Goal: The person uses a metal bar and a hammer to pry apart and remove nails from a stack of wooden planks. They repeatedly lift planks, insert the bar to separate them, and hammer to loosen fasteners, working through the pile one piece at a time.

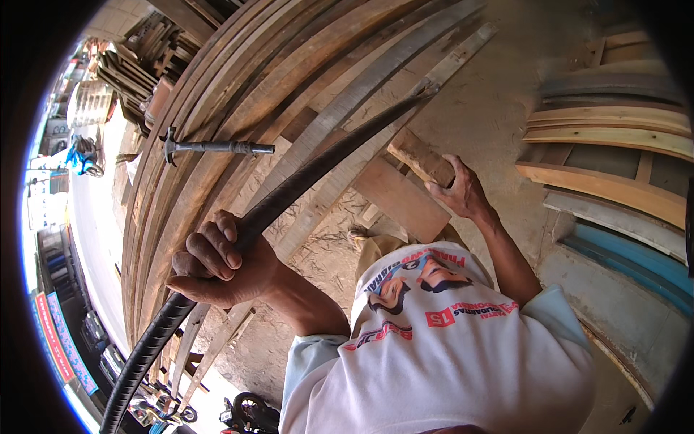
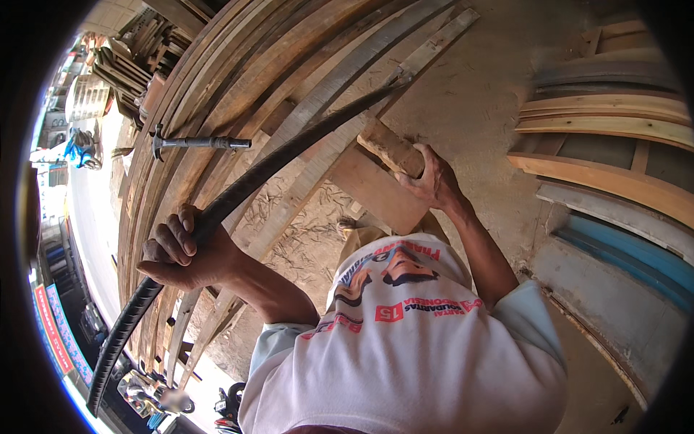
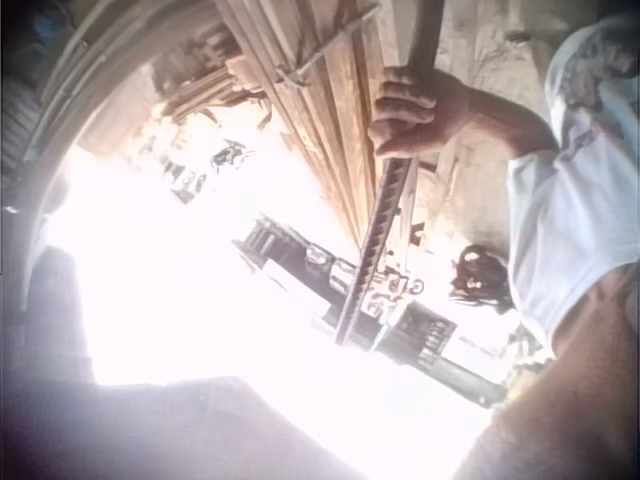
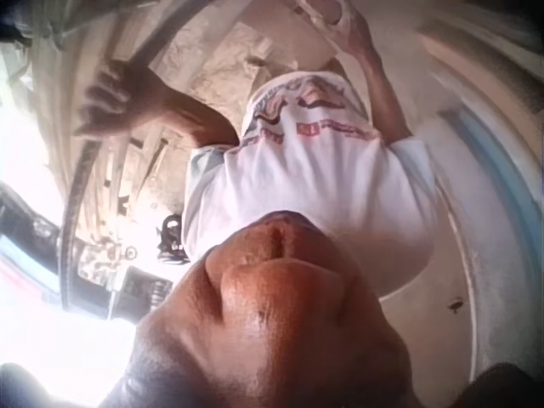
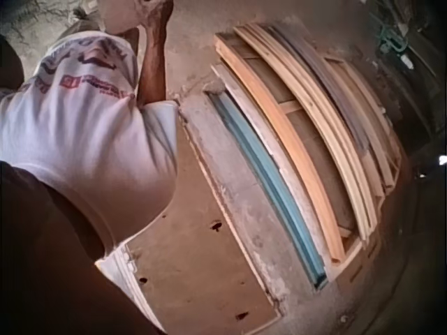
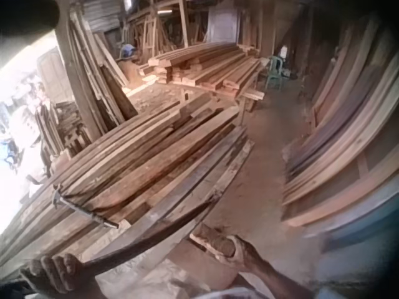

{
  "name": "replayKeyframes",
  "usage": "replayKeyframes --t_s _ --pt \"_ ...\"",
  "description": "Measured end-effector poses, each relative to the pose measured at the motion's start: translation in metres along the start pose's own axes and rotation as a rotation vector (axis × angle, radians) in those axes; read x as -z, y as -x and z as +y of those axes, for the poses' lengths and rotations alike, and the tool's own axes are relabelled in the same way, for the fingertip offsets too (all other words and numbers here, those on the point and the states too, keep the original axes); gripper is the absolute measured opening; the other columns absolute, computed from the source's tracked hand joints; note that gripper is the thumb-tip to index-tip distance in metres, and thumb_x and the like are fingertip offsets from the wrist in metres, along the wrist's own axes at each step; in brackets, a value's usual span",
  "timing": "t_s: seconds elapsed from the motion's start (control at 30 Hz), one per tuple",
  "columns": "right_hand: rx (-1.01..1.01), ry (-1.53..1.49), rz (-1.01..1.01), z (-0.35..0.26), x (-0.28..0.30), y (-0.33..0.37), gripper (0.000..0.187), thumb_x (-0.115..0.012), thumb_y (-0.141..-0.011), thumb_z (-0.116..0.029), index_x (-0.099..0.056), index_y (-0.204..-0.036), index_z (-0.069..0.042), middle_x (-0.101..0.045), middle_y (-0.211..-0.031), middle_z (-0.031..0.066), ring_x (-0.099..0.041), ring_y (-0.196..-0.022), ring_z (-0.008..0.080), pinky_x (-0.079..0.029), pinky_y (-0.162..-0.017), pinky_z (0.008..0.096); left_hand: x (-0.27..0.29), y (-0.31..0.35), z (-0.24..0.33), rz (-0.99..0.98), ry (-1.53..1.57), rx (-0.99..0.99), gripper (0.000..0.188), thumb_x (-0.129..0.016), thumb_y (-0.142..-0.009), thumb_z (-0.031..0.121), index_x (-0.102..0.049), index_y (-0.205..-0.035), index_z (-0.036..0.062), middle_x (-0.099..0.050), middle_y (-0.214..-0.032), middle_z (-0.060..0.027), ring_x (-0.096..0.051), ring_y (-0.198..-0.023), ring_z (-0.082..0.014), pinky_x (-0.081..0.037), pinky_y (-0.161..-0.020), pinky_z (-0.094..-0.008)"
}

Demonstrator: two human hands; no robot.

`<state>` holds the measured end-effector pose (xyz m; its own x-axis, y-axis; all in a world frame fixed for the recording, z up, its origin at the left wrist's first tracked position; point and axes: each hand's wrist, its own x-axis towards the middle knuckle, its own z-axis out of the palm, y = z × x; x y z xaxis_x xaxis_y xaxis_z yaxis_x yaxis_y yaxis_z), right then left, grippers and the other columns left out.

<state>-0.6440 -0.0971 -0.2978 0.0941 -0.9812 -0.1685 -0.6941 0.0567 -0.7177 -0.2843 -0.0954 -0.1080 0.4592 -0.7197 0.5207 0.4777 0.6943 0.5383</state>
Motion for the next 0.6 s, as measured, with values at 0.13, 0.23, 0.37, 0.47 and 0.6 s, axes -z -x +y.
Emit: replayKeyframes --t_s 0.13,0.23,0.37,0.47,0.6 --pt "0.096 0.016 -0.067 0.009 -0.009 -0.025 0.079 -0.077 -0.085 -0.042 -0.045 -0.141 0.003 -0.061 -0.129 0.0297 -0.062 -0.118 0.0440 -0.052 -0.100 0.0488 -0.061 -0.027 -0.010 -0.079 -0.091 -0.043 0.055 -0.047 -0.107 0.055 -0.036 -0.063 0.0236 -0.028 -0.056 0.0095 -0.026 -0.050 -0.0040 -0.033 -0.061 -0.0258" --pt "0.135 -0.038 -0.021 0.013 -0.016 -0.048 0.079 -0.075 -0.087 -0.045 -0.044 -0.142 0.003 -0.062 -0.128 0.0300 -0.063 -0.117 0.0441 -0.052 -0.099 0.0486 -0.098 -0.048 -0.011 -0.103 -0.130 -0.024 0.059 -0.057 -0.103 0.053 -0.030 -0.059 0.0239 -0.025 -0.056 0.0104 -0.025 -0.053 -0.0054 -0.032 -0.063 -0.0268" --pt "0.176 0.004 0.166 0.034 -0.031 -0.088 0.079 -0.073 -0.089 -0.048 -0.045 -0.141 0.004 -0.062 -0.128 0.0288 -0.064 -0.115 0.0444 -0.053 -0.097 0.0480 -0.142 -0.074 -0.010 -0.152 -0.152 -0.026 0.060 -0.062 -0.102 0.050 -0.030 -0.058 0.0237 -0.025 -0.055 0.0100 -0.026 -0.054 -0.0057 -0.035 -0.063 -0.0280" --pt "-0.050 -0.037 0.120 0.009 -0.006 -0.109 0.072 -0.070 -0.091 -0.050 -0.049 -0.137 0.002 -0.062 -0.126 0.0266 -0.063 -0.114 0.0432 -0.053 -0.096 0.0476 -0.158 -0.072 -0.018 -0.103 -0.194 -0.018 0.059 -0.063 -0.100 0.051 -0.033 -0.057 0.0235 -0.027 -0.055 0.0102 -0.027 -0.053 -0.0061 -0.036 -0.065 -0.0282" --pt "0.056 -0.038 0.162 0.032 -0.009 -0.113 0.071 -0.068 -0.092 -0.056 -0.051 -0.136 -0.003 -0.063 -0.126 0.0240 -0.064 -0.113 0.0419 -0.053 -0.094 0.0477 -0.146 -0.060 -0.018 -0.220 -0.054 0.006 0.057 -0.057 -0.102 0.055 -0.033 -0.062 0.0218 -0.029 -0.061 0.0093 -0.030 -0.056 -0.0049 -0.036 -0.064 -0.0264"
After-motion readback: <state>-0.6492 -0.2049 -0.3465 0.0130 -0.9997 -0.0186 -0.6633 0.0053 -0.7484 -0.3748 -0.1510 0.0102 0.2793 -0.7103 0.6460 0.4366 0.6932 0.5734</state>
